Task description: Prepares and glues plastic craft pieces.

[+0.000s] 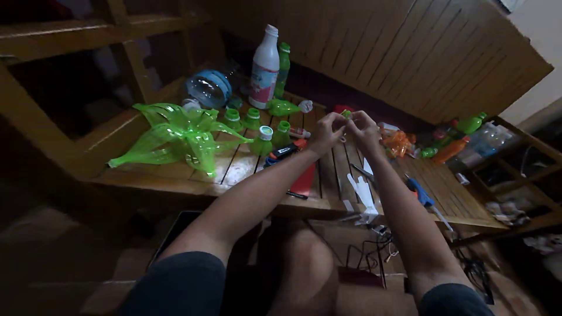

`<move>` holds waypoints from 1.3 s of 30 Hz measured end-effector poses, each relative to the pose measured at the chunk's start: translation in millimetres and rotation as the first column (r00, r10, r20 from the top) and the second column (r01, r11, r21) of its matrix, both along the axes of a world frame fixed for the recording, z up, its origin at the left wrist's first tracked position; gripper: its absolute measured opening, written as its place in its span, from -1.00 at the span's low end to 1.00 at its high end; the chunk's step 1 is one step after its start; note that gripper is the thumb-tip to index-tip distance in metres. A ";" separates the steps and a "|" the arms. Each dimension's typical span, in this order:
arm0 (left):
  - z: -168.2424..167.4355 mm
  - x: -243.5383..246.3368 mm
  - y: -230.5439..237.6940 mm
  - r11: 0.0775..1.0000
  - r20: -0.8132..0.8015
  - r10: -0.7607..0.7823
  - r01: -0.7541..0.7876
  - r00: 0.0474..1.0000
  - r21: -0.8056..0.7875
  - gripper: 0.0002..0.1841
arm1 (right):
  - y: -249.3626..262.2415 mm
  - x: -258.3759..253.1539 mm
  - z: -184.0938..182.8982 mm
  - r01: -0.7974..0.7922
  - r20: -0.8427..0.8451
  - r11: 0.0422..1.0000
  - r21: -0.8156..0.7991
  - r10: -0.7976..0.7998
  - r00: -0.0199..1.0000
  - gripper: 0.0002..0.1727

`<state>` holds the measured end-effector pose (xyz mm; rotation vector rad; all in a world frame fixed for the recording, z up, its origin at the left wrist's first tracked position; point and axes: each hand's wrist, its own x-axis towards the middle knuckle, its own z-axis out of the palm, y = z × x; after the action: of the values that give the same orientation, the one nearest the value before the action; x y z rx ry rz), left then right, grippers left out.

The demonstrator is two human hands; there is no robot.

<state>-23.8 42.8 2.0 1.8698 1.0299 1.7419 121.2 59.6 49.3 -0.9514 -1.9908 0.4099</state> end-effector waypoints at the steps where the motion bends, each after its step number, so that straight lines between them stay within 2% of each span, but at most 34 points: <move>1: -1.1 -1.1 2.3 1.000 -0.015 -0.012 0.011 1.000 -0.006 -0.69 | 2.3 0.9 -1.1 -0.003 0.003 1.000 -0.003 0.003 1.000 -0.75; 9: -7.7 -8.2 11.0 0.992 -0.044 -0.115 0.112 0.992 -0.062 -0.72 | 17.6 15.9 -9.5 -0.135 -0.028 0.989 -0.063 0.134 0.991 -0.79; 14: -7.7 -7.9 10.2 0.995 -0.155 -0.048 0.033 0.987 -0.097 -0.73 | 28.9 19.8 -10.5 -0.150 0.068 0.985 -0.080 0.156 0.985 -0.78; 18: -2.3 -5.7 5.1 0.982 -0.224 -0.047 0.003 0.974 -0.191 -0.70 | 39.9 24.2 -18.4 -0.211 0.001 0.968 -0.134 0.213 0.977 -0.78; 20: -2.8 -3.7 3.7 0.980 -0.272 -0.049 -0.006 0.961 -0.198 -0.67 | 42.5 29.3 -21.3 -0.249 -0.040 0.954 -0.169 0.246 0.968 -0.81; 23: -4.2 -1.1 2.6 0.985 -0.284 -0.026 -0.024 0.959 -0.170 -0.69 | 40.3 33.4 -13.9 -0.268 -0.011 0.941 -0.206 0.272 0.962 -0.83; 34: 0.4 0.4 5.9 0.986 -0.344 -0.003 -0.055 0.939 -0.156 -0.70 | 49.6 34.0 -28.6 -0.294 -0.082 0.956 -0.001 0.293 0.953 -0.82; 39: 0.1 1.6 11.5 0.989 -0.359 0.011 -0.064 0.933 -0.137 -0.70 | 54.7 33.8 -31.1 -0.296 -0.103 0.955 0.005 0.294 0.950 -0.83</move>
<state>-22.2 54.3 2.2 2.1289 1.2947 1.3277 155.0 114.3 18.2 -0.6243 -2.0415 0.6235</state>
